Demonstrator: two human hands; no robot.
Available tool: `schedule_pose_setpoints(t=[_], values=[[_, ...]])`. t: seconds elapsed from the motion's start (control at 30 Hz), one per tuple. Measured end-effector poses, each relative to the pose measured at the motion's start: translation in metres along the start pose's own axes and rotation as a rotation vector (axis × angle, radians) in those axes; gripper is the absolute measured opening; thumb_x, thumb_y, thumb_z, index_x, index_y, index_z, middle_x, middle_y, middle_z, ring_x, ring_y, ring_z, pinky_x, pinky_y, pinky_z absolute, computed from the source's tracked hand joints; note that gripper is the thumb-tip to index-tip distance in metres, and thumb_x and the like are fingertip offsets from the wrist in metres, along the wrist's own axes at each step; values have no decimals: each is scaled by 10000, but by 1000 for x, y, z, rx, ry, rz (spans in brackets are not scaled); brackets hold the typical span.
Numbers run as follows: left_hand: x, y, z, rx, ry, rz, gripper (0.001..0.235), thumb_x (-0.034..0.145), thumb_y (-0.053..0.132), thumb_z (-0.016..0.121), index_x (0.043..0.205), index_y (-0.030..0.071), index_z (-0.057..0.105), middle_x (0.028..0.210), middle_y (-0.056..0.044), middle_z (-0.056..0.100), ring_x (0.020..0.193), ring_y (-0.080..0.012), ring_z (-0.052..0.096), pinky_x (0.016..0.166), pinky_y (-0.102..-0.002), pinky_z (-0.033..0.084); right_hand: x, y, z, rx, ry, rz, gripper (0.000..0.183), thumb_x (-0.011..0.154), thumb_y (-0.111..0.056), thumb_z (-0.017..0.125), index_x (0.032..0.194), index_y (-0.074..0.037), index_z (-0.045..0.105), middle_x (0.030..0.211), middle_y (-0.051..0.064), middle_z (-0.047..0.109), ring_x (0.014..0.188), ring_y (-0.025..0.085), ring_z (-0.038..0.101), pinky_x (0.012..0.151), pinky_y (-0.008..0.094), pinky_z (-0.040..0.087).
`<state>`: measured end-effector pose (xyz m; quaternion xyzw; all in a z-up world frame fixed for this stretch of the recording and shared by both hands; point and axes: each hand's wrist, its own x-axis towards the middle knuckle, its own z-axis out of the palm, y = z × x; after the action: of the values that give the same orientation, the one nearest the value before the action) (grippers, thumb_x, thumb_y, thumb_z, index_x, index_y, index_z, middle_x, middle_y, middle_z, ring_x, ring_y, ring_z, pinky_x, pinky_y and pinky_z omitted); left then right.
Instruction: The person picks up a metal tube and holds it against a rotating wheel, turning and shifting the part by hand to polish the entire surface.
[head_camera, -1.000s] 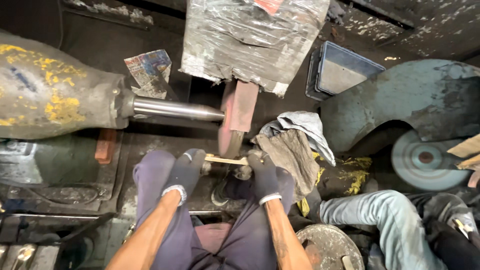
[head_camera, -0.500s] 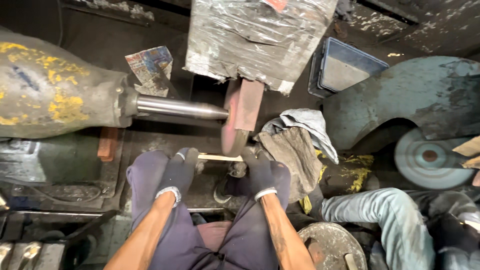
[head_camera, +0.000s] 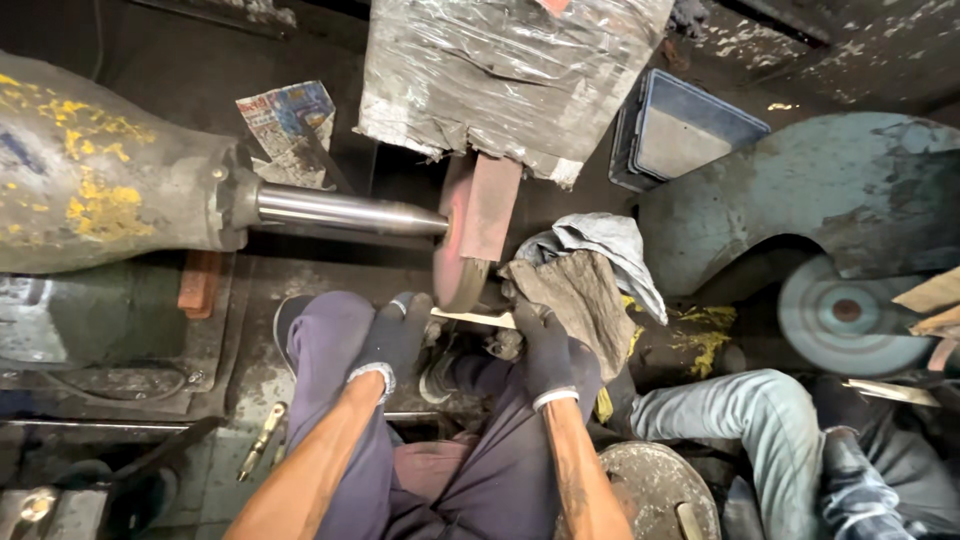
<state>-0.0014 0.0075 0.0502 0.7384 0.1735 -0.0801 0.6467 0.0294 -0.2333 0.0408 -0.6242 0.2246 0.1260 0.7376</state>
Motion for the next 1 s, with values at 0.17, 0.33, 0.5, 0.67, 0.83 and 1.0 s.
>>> schedule_pose_setpoints(t=[0.17,0.33,0.5,0.67,0.83,1.0], values=[[-6,2,3,-47,-42,-31,426,994,375,466,1090,19,679,943,-178,692,877,-334,624,843,-421,476,0,-3,-6,90,-53,58,172,958,-136,668,1064,0,662,781,82,685,578,165,626,525,295,511],[-16,13,-7,-213,-133,-206,411,1030,356,477,1052,-2,677,845,-118,669,735,-195,597,697,-359,503,-32,-29,13,103,13,169,219,941,-169,651,1063,-4,728,863,89,741,662,173,697,594,300,565],[-41,16,-49,-456,-271,-163,330,974,208,519,1166,27,717,845,-30,673,720,-120,594,668,-265,500,-94,-71,38,-847,5,-721,219,861,-282,733,1011,-124,753,950,44,772,710,226,728,631,355,564],[-54,17,-74,-406,-174,40,392,1007,200,513,1309,21,688,941,-14,676,818,-91,574,765,-247,496,-107,-70,52,-1288,4,-850,321,787,-333,786,1041,-139,766,912,48,782,696,249,732,627,366,548],[-46,21,-66,-277,-44,10,382,1009,231,521,1288,15,666,1095,-33,744,935,-98,636,852,-252,506,-60,-39,56,-600,-362,-586,130,934,-88,689,1008,9,734,987,133,719,899,186,685,802,308,540],[-22,10,-53,-346,17,-164,362,979,203,514,1238,3,670,1065,-42,766,909,-129,690,835,-270,528,-27,-8,53,-237,-113,-76,268,861,-73,669,1118,5,658,868,126,710,750,185,669,688,310,538]])
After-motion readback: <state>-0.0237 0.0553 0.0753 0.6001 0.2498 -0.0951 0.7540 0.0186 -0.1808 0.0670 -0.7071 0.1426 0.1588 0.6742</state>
